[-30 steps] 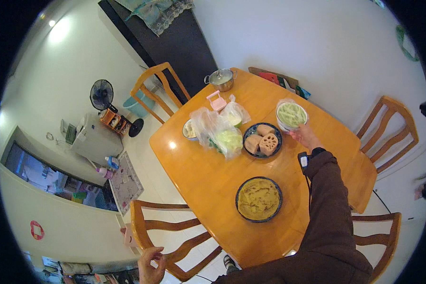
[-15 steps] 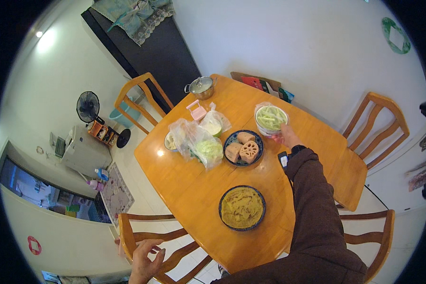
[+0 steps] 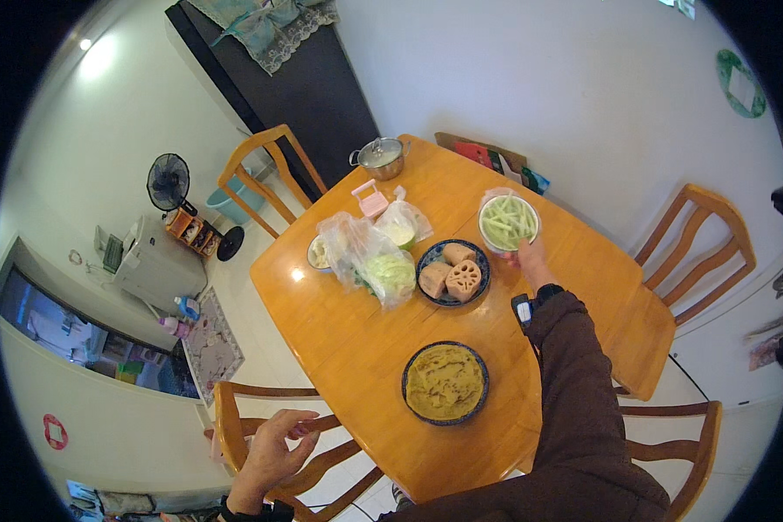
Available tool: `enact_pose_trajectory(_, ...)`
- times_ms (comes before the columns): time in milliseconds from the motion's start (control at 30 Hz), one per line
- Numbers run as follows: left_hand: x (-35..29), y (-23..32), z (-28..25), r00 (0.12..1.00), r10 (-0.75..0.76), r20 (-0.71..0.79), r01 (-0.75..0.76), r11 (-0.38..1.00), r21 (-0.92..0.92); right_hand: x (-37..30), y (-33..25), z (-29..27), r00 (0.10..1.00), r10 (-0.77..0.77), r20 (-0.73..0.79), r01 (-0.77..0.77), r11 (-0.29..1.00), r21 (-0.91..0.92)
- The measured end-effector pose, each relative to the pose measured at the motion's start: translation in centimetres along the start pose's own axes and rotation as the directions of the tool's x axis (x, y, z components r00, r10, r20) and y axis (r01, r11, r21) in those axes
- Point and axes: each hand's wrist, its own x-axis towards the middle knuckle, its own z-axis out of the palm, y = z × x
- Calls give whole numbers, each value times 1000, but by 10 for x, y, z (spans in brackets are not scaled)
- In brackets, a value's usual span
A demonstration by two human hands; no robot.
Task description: The person washes rice in a rice cooker pot under running water, then places the pot into the rice cooker and starts it. They then move to the dining table, pick up bowls of sliced vegetables, and return to the kitchen to place them on the counter. Finally, they handle a whole fish in a colander and place it on the counter.
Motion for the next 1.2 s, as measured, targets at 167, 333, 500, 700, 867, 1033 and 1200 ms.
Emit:
enact_pose_trajectory(167,8,-5,7,998,-31,57,34,998,-56,-12,-4,-2,999,-30,16,30,999,-31)
enact_pose_trajectory(333,24,-10,14,991,-90,100,100,990,-102,-29,-19,-7,989,-130,63,128,991,35)
enact_pose_trajectory(500,50,-16,36,998,56,23,-51,981,-186,-81,-42,-7,922,-203,331,226,973,-35)
enact_pose_trajectory(700,88,-10,83,985,-121,124,172,779,-602,-186,-45,27,687,14,727,112,986,-124)
enact_pose_trajectory(867,78,-10,98,962,-40,270,266,356,-896,-256,-31,52,519,174,837,-8,980,-198)
enact_pose_trajectory(1033,48,-21,89,946,-166,279,294,74,-953,-283,-41,72,336,314,888,-95,949,-300)
enact_pose_trajectory(1200,11,-26,69,960,-175,217,227,39,-973,-276,-59,96,254,280,926,34,954,-298)
